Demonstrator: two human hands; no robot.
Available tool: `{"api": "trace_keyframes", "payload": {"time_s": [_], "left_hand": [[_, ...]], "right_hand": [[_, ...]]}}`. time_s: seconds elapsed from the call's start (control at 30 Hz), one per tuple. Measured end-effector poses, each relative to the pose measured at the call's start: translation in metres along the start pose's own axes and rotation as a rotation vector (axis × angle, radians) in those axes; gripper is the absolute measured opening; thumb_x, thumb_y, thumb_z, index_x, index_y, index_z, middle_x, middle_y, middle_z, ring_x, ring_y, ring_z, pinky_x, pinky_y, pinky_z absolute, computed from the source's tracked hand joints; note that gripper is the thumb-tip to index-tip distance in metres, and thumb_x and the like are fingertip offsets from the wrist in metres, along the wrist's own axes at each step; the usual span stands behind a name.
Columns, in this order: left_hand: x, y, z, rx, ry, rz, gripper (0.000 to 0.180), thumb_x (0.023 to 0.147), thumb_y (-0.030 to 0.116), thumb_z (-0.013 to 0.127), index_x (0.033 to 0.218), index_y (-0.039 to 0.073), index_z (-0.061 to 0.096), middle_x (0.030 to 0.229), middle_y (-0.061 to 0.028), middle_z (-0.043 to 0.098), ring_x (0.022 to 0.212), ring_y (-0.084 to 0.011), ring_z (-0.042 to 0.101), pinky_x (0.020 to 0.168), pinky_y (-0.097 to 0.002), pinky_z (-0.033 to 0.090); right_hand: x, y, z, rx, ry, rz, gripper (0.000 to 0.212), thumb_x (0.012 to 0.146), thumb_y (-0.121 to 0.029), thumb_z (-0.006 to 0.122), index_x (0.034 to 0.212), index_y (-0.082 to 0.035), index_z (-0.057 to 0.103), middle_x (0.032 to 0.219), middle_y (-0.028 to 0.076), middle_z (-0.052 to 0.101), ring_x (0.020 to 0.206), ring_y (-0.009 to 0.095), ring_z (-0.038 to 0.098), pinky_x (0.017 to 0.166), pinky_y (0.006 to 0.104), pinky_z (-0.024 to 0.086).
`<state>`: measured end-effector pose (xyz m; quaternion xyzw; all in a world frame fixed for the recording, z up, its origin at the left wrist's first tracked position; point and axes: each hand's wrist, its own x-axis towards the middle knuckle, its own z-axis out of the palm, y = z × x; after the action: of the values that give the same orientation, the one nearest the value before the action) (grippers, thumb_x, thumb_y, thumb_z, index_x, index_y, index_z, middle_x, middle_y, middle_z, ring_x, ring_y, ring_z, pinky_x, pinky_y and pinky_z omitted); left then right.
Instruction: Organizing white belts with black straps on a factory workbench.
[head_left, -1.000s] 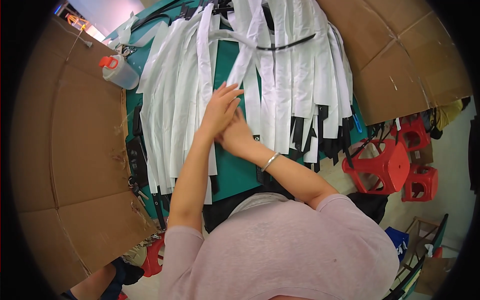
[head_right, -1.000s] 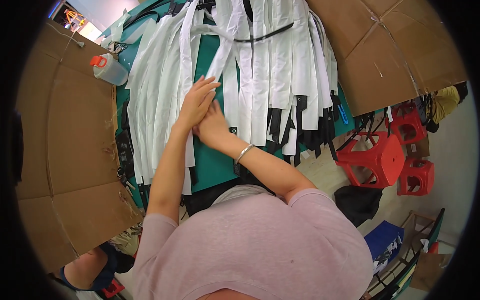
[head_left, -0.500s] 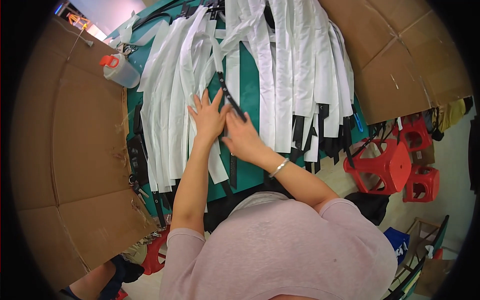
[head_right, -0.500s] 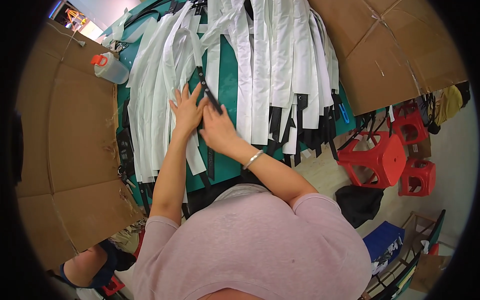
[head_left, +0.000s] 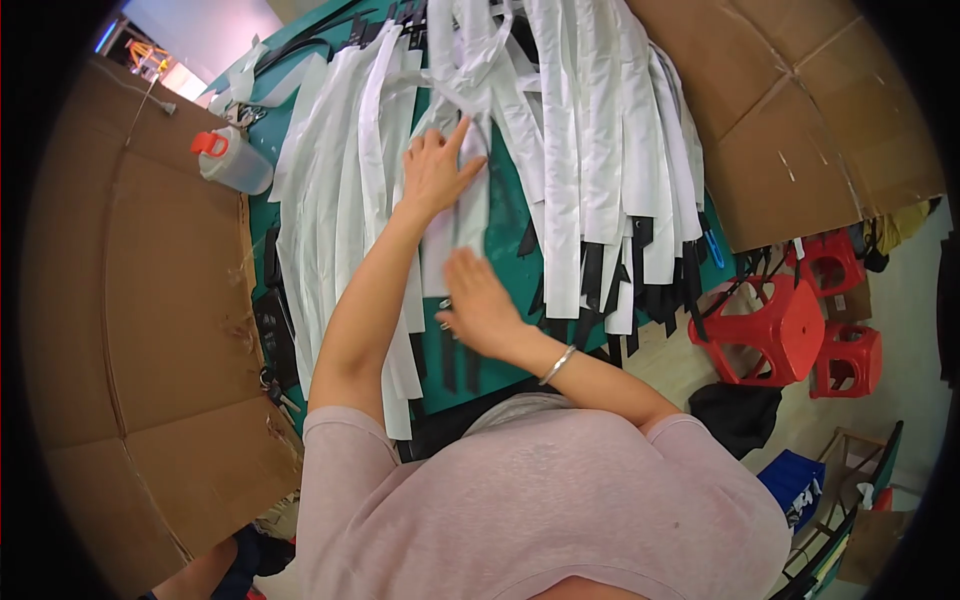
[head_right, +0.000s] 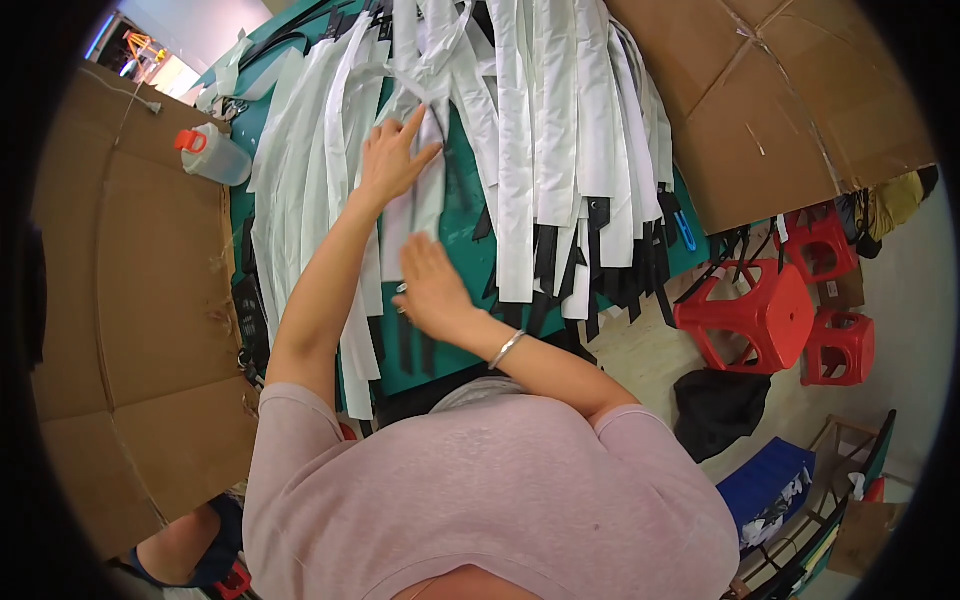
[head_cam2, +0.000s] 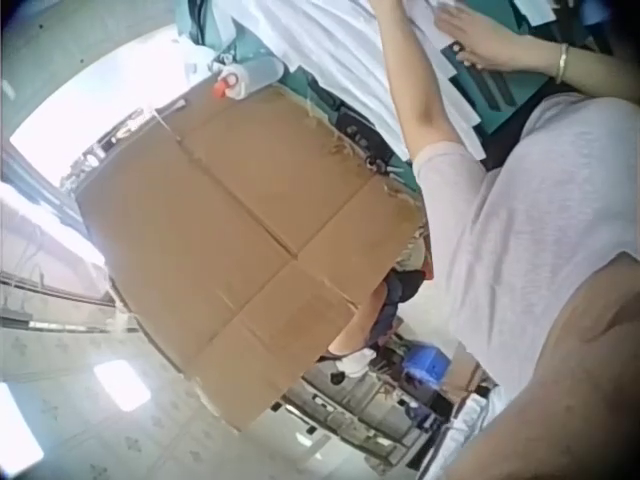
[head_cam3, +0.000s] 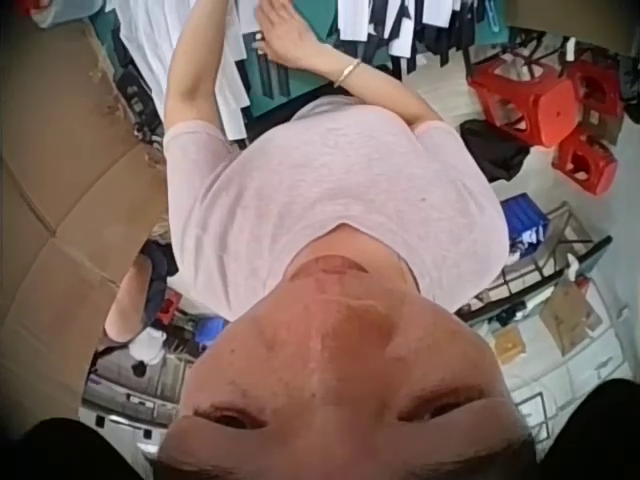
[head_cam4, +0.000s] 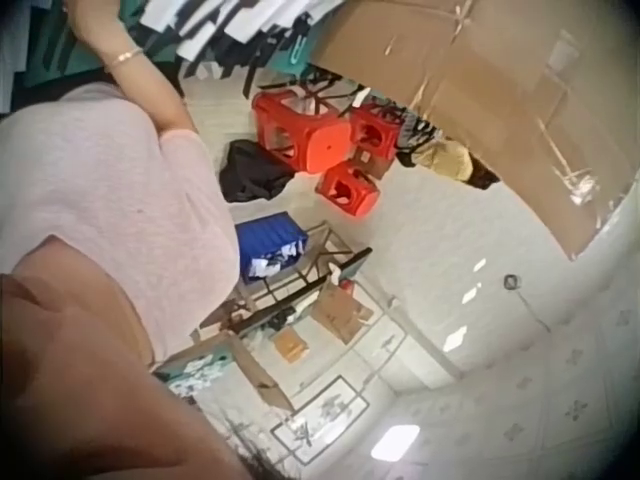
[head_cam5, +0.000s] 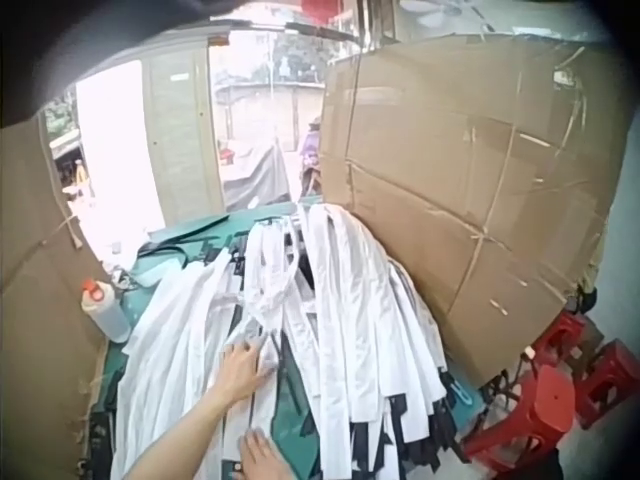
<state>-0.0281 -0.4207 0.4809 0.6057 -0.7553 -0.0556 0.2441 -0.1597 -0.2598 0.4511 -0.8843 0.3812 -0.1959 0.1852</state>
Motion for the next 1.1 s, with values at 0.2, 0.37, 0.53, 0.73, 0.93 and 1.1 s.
{"api": "trace_keyframes", "payload": {"time_s": [0.2, 0.37, 0.53, 0.73, 0.93, 1.1], "left_hand": [[0.025, -0.036, 0.021, 0.025, -0.080, 0.168, 0.071, 0.088, 0.020, 0.057, 0.149, 0.021, 0.019, 0.134, -0.0177, 0.047, 0.125, -0.0311, 0.044, 0.107, -0.0446, 0.029], [0.028, -0.087, -0.005, -0.066, 0.116, -0.180, 0.082, 0.084, 0.011, 0.061, 0.149, 0.014, 0.011, 0.127, -0.0224, 0.053, 0.113, -0.0447, 0.051, 0.100, -0.0462, 0.037], [0.009, -0.133, -0.016, -0.066, 0.477, -0.374, 0.094, 0.080, 0.032, 0.070, 0.149, 0.016, 0.008, 0.118, -0.0296, 0.056, 0.105, -0.0454, 0.055, 0.093, -0.0469, 0.041], [0.016, -0.147, -0.047, -0.197, 0.479, -0.761, 0.085, 0.087, 0.037, 0.060, 0.140, 0.008, 0.000, 0.099, -0.0317, 0.061, 0.092, -0.0494, 0.059, 0.084, -0.0510, 0.043], [0.005, -0.047, -0.033, -0.600, 0.372, -0.605, 0.098, 0.074, 0.030, 0.078, 0.138, 0.000, 0.010, 0.098, -0.0236, 0.064, 0.090, -0.0308, 0.063, 0.082, -0.0379, 0.046], [-0.014, -0.080, 0.006, -0.960, 0.247, -0.519, 0.075, 0.072, 0.003, 0.067, 0.135, 0.007, 0.025, 0.082, -0.0150, 0.068, 0.076, -0.0238, 0.067, 0.072, -0.0318, 0.049]], "right_hand": [[0.019, 0.019, -0.022, 0.360, 0.039, -0.201, 0.034, 0.079, -0.008, 0.063, 0.111, 0.000, 0.059, 0.115, 0.020, 0.059, 0.118, 0.038, 0.049, 0.101, 0.0428, 0.040], [0.073, 0.095, -0.063, -0.156, 0.522, 0.112, 0.035, 0.076, -0.004, 0.063, 0.109, 0.006, 0.056, 0.115, 0.020, 0.058, 0.112, 0.039, 0.051, 0.097, 0.0439, 0.041], [0.107, 0.127, -0.075, -0.207, 0.234, 0.363, 0.039, 0.077, -0.007, 0.063, 0.114, 0.003, 0.057, 0.108, 0.020, 0.062, 0.100, 0.037, 0.058, 0.086, 0.0427, 0.047], [0.115, 0.113, -0.083, 0.181, 0.585, 0.287, 0.019, 0.083, -0.009, 0.055, 0.097, -0.002, 0.067, 0.073, 0.019, 0.065, 0.066, 0.037, 0.062, 0.063, 0.0447, 0.049], [0.074, 0.036, -0.043, 0.161, 0.342, 0.016, 0.022, 0.085, -0.008, 0.058, 0.104, 0.000, 0.065, 0.083, 0.018, 0.066, 0.070, 0.028, 0.066, 0.062, 0.0350, 0.050], [0.068, 0.009, -0.023, 0.852, -0.047, 0.245, 0.037, 0.085, -0.016, 0.065, 0.117, 0.001, 0.059, 0.107, 0.021, 0.064, 0.095, 0.028, 0.066, 0.081, 0.0304, 0.050]]}}
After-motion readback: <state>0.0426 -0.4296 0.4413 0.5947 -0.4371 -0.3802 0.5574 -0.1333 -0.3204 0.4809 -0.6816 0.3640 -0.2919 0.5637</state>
